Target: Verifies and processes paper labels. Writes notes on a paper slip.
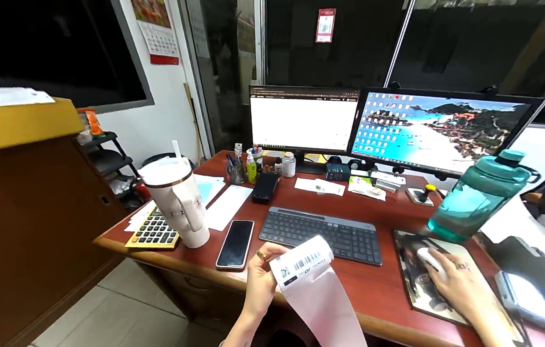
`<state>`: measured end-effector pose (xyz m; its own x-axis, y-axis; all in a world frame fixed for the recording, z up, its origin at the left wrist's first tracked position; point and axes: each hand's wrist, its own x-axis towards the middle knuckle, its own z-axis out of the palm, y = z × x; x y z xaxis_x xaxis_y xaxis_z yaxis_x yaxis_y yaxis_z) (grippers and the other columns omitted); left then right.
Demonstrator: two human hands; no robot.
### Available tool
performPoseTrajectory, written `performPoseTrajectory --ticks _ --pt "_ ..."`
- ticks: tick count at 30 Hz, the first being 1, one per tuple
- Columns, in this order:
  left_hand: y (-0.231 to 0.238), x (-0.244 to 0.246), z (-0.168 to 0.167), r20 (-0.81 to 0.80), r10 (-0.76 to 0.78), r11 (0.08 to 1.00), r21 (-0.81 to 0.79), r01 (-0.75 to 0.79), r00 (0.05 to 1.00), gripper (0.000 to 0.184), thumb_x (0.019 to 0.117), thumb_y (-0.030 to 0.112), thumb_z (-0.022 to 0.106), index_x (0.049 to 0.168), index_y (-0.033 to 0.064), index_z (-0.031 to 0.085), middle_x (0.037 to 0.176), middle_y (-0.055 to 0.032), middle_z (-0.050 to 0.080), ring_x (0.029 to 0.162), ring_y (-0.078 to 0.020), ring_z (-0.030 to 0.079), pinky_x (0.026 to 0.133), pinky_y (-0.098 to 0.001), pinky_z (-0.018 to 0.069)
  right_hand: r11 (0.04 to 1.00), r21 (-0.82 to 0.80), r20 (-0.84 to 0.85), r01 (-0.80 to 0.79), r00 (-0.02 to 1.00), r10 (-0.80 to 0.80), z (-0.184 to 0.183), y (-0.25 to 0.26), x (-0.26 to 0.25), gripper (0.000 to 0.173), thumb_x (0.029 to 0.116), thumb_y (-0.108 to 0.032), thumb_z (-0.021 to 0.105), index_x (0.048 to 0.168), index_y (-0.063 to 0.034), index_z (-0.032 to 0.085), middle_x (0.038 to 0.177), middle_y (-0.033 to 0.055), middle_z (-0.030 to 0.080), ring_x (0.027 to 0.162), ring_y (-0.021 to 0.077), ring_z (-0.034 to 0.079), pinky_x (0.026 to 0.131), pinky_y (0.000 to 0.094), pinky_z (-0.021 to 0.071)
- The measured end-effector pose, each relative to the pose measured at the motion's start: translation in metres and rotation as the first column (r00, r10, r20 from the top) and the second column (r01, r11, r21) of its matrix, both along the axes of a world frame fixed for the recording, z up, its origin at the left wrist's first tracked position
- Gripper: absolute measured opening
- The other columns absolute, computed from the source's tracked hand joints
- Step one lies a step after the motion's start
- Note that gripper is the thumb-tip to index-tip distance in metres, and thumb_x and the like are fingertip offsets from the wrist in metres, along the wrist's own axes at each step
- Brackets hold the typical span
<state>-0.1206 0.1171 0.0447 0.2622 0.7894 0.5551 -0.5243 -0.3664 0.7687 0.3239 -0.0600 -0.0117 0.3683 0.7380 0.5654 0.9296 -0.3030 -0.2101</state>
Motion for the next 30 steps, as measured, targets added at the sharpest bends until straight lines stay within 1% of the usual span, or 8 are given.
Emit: performPoseTrajectory --ticks 4,8,11,16,21,24,26,30 --pt "-0.0005 0.0036 -0.0016 0.005 -0.018 1.000 -0.010 0.019 1.000 0.022 0.0865 -0.012 0.063 0.104 -0.0001 0.069 0.097 -0.0062 0.076 0.088 -0.0119 0.073 0.081 -0.0279 0.0621 1.000 0.008 0.008 -0.009 1.000 0.009 -0.0044 -0.0005 0.0021 0.051 0.0936 -0.033 0.058 0.138 -0.0092 0.063 0.126 0.0325 0.062 0.115 0.0539 0.060 0.095 0.0694 0.0465" --pt "-0.0017 0.0035 -0.0020 0.005 -0.026 1.000 0.001 0.026 1.000 0.023 0.0861 -0.012 0.063 0.105 0.0000 0.070 0.097 -0.0063 0.076 0.087 -0.0118 0.073 0.081 -0.0275 0.0622 1.000 -0.006 -0.013 0.008 1.000 -0.008 -0.0054 0.0001 0.0036 0.051 0.0927 -0.034 0.060 0.134 -0.0039 0.062 0.126 0.0353 0.060 0.117 0.0568 0.058 0.095 0.0702 0.0459" --pt "-0.0030 0.0020 -0.0017 0.007 -0.034 0.999 0.001 0.034 0.999 0.023 0.0860 -0.012 0.063 0.105 -0.0005 0.069 0.097 -0.0066 0.076 0.087 -0.0117 0.073 0.081 -0.0275 0.0621 1.000 -0.013 -0.020 0.006 1.000 -0.007 -0.0033 -0.0008 0.0015 0.054 0.0927 -0.035 0.059 0.135 -0.0017 0.060 0.127 0.0357 0.059 0.117 0.0571 0.058 0.096 0.0698 0.0452" --pt "-0.0050 -0.0017 0.0027 0.004 -0.026 1.000 0.007 0.026 1.000 0.023 0.0860 -0.012 0.063 0.105 -0.0004 0.069 0.097 -0.0059 0.076 0.087 -0.0113 0.073 0.081 -0.0271 0.0619 1.000 0.002 -0.012 -0.013 1.000 0.013 -0.0036 -0.0002 0.0019 0.056 0.0937 -0.037 0.056 0.140 -0.0049 0.059 0.128 0.0350 0.059 0.119 0.0559 0.057 0.099 0.0694 0.0438" --pt "-0.0039 -0.0040 0.0032 0.003 -0.006 1.000 0.024 0.006 1.000 0.022 0.0864 -0.012 0.063 0.104 0.0000 0.070 0.098 -0.0055 0.076 0.088 -0.0112 0.073 0.083 -0.0275 0.0618 1.000 0.001 -0.007 -0.017 1.000 0.017 -0.0031 -0.0001 0.0036 0.055 0.0927 -0.039 0.057 0.133 -0.0012 0.061 0.124 0.0363 0.060 0.114 0.0593 0.058 0.093 0.0719 0.0453" --pt "-0.0044 -0.0043 0.0033 0.003 -0.007 1.000 0.017 0.007 1.000 0.023 0.0859 -0.012 0.064 0.104 -0.0001 0.070 0.098 -0.0056 0.076 0.088 -0.0111 0.073 0.082 -0.0274 0.0619 1.000 0.013 -0.009 -0.010 1.000 0.010 -0.0033 0.0002 0.0021 0.057 0.0920 -0.038 0.057 0.135 -0.0014 0.060 0.125 0.0362 0.060 0.114 0.0590 0.058 0.094 0.0718 0.0451" --pt "-0.0042 -0.0040 0.0023 0.005 -0.011 1.000 0.013 0.011 1.000 0.023 0.0853 -0.012 0.064 0.104 -0.0002 0.070 0.098 -0.0057 0.076 0.088 -0.0110 0.073 0.082 -0.0273 0.0619 1.000 0.010 -0.008 -0.007 1.000 0.007 -0.0048 0.0006 0.0038 0.057 0.0931 -0.037 0.057 0.140 -0.0041 0.059 0.127 0.0354 0.060 0.116 0.0583 0.058 0.095 0.0714 0.0447" --pt "-0.0034 -0.0048 0.0006 0.018 -0.022 0.999 0.023 0.022 1.000 0.022 0.0863 -0.012 0.064 0.104 -0.0008 0.069 0.099 -0.0067 0.075 0.089 -0.0118 0.073 0.083 -0.0277 0.0618 1.000 0.002 0.006 -0.013 1.000 0.013 -0.0076 0.0011 0.0063 0.055 0.0940 -0.037 0.055 0.138 -0.0052 0.061 0.127 0.0348 0.060 0.118 0.0571 0.057 0.098 0.0705 0.0438"
